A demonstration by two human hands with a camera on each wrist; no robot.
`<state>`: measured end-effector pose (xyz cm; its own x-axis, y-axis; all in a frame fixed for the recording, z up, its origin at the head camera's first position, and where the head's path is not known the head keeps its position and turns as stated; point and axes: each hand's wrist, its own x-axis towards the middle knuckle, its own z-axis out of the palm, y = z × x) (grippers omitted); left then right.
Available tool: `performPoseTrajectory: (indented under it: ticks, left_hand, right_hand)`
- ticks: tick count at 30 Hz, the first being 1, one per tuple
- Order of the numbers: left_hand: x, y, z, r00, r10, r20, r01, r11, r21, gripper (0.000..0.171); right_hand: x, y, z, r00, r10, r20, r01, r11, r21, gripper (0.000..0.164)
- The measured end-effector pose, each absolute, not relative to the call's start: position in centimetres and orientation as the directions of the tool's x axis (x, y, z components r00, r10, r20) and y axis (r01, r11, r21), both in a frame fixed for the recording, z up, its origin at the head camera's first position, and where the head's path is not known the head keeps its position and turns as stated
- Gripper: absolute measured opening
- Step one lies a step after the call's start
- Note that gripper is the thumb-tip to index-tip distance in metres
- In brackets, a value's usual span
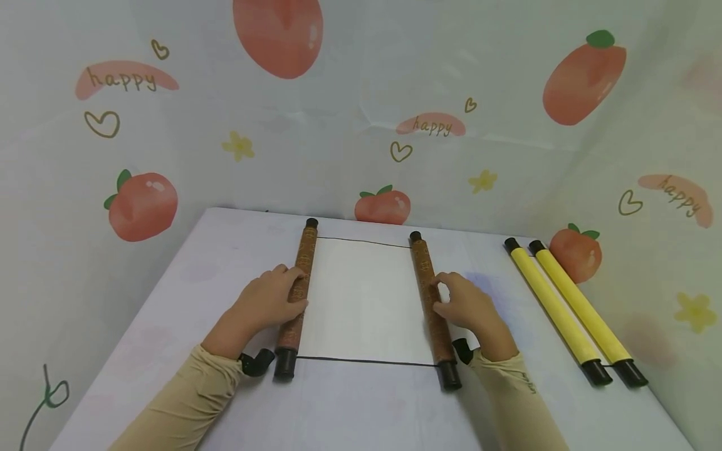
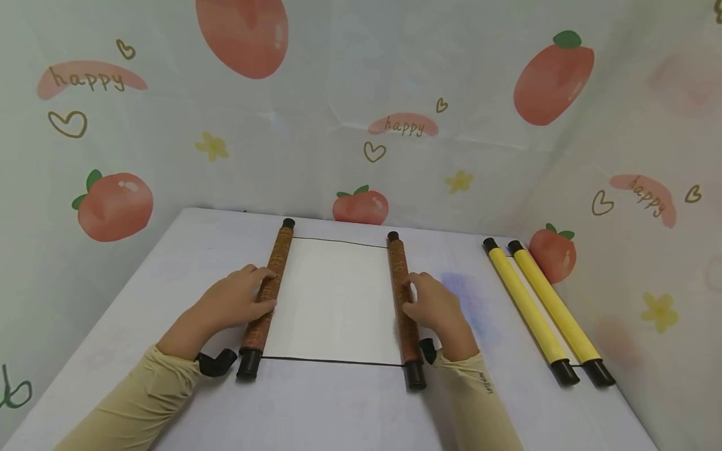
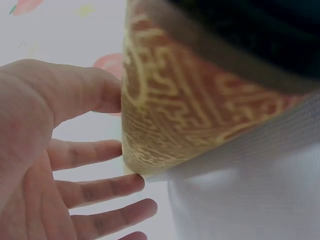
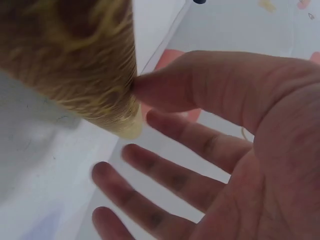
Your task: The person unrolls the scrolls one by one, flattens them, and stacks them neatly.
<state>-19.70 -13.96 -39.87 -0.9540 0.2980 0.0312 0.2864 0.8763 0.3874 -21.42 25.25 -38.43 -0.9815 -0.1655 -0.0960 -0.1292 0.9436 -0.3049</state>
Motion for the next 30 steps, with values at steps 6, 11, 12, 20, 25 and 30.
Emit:
performPoseTrajectory:
  ticks: [6,11,12,20,25,30]
  left_hand:
    - [-20.2,-14.6,-40.2,-0.960,0.279,0.019,0.263,0.877,0.403,0.060]
    - [-20.6,-15.0,-40.3,-0.959,0.280,0.037,0.270,0.870,0.412,0.062]
    - [-20.6,-15.1,-40.3,-0.958,0.284,0.046,0.277,0.866,0.415,0.061]
    - [-20.7,-15.6,-40.0,-0.925,0.365,0.105,0.366,0.779,0.509,0.052]
    - [-20.5,-15.8,-39.8,-0.921,0.369,0.123,0.376,0.764,0.524,0.050]
    - [-20.4,-16.0,-39.6,-0.931,0.346,0.114,0.357,0.811,0.464,0.049]
  right_hand:
    - [-21.5,25.8,-38.6,-0.963,-0.269,0.018,-0.259,0.906,-0.334,0.054]
    - [-21.7,26.0,-38.7,-0.930,-0.361,0.063,-0.358,0.861,-0.360,0.057]
    - [-21.7,26.1,-38.7,-0.926,-0.372,0.058,-0.367,0.856,-0.364,0.057]
    - [-21.6,26.1,-38.6,-0.928,-0.372,-0.002,-0.338,0.846,-0.411,0.042]
    - [-21.7,26.1,-38.8,-0.928,-0.371,0.009,-0.345,0.853,-0.391,0.034]
    - [-21.8,26.4,-38.9,-0.939,-0.343,-0.021,-0.310,0.874,-0.375,0.036]
